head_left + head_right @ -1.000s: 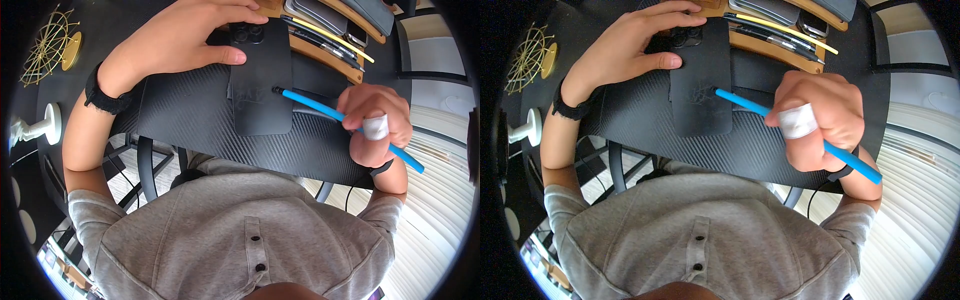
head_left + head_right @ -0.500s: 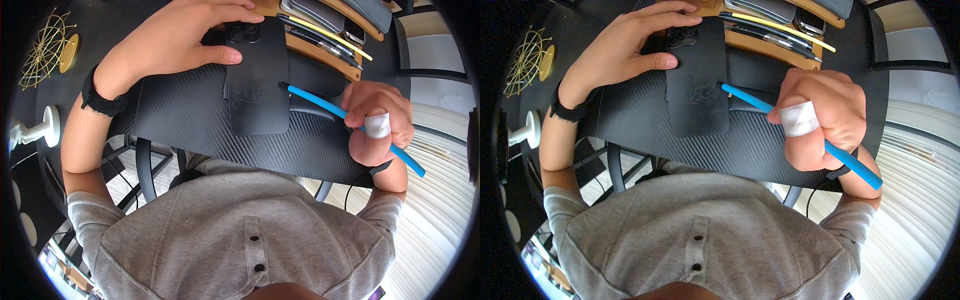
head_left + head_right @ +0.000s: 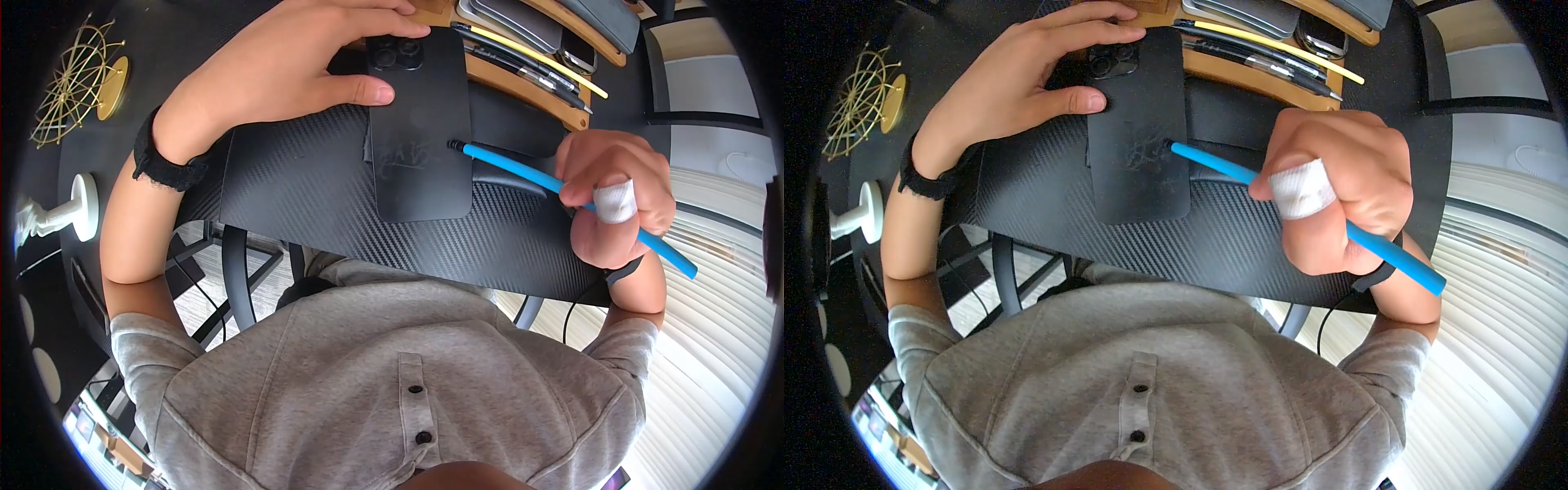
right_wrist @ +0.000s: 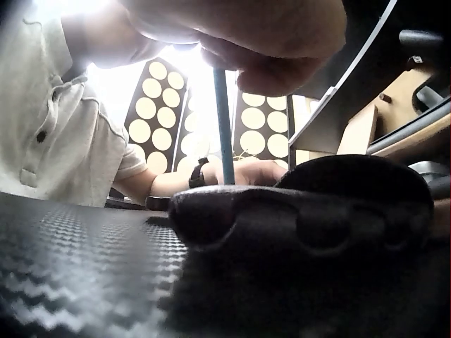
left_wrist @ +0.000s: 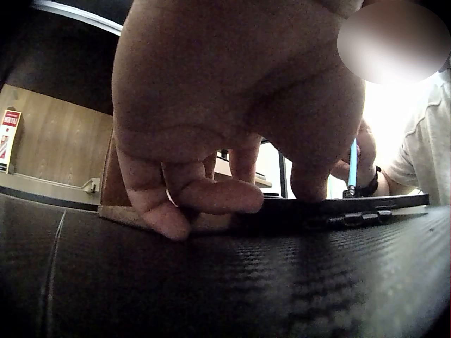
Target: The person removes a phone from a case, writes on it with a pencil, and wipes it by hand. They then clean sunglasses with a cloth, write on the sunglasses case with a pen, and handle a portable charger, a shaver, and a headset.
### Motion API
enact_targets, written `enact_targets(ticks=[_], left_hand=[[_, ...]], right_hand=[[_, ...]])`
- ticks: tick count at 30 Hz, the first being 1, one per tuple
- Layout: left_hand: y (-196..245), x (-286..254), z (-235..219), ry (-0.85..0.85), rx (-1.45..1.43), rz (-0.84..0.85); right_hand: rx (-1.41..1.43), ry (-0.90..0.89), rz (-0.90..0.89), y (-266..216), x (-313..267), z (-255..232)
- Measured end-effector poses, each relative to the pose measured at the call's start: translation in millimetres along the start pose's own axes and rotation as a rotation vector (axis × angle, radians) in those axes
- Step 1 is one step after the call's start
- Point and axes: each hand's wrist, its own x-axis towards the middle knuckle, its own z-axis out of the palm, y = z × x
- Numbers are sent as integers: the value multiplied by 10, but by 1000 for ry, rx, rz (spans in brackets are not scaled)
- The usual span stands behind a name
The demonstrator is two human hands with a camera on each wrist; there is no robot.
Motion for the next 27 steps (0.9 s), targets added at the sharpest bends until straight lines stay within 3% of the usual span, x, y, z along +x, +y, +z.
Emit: enact_targets(ticks=[11,14,17,21,22,24,27], left_hand=[[-95,11,42,-6,-23,2],[-37,15,-1,-4,-18,-5],[128,-13,-75,7,4,-23],[-9,-12,13,27,-5,-5],[-42,-3,25,18,-12,-16],[-102,-1,34,19,-20,11],[-90,7,18,8,-43,-15]], right_hand=[[-47,4,38,-30,-28,-62],[50,193,-57,82,-49,-53],[-11,211,-158,101,-7,-227],[-248,265,2,-95,48,-388],[-342,185,-24,-126,109,-454],[-498,-145,-144,-152,297,-557],[-574,-309,-183,-51,363,-579]])
